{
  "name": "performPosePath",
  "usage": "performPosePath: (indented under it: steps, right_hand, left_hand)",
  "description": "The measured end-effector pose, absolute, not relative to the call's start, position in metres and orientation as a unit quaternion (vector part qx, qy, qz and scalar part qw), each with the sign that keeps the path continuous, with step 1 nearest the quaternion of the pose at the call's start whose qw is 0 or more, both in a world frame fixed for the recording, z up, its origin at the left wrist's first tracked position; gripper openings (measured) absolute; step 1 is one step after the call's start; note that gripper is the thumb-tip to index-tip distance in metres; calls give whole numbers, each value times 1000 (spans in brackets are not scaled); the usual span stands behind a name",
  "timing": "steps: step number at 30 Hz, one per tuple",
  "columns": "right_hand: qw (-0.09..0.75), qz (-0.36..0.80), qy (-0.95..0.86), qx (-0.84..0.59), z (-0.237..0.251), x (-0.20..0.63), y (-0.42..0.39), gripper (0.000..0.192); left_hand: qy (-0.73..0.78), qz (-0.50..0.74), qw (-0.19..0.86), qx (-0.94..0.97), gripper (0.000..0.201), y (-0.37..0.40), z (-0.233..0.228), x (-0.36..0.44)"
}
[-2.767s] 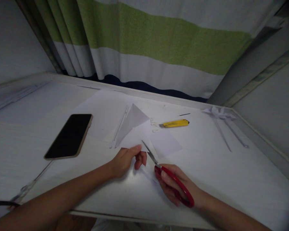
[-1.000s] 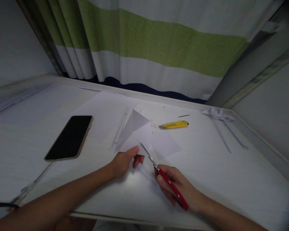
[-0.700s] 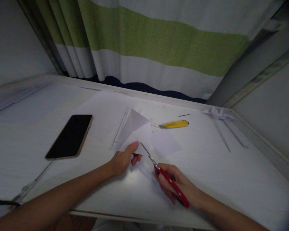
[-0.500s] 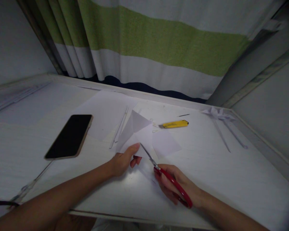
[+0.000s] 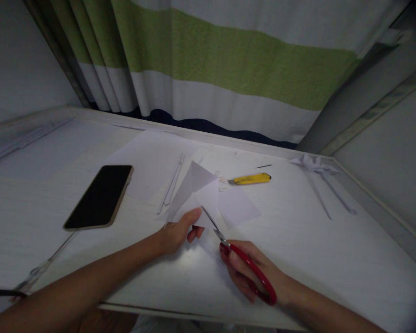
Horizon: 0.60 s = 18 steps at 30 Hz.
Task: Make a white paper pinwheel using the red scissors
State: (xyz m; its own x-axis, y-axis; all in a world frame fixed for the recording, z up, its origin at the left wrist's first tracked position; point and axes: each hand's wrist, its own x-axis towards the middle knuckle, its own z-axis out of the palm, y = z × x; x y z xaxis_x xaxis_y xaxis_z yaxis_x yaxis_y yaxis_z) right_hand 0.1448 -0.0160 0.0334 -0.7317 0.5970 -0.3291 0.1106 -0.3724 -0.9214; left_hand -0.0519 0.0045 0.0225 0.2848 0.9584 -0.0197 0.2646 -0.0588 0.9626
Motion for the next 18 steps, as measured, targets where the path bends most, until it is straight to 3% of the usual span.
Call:
performPosePath:
  steps: [18]
  right_hand:
    - [148,758,-555,-309,38,143,-10,44]
  left_hand:
    - [491,330,486,643,53,2,23,-51]
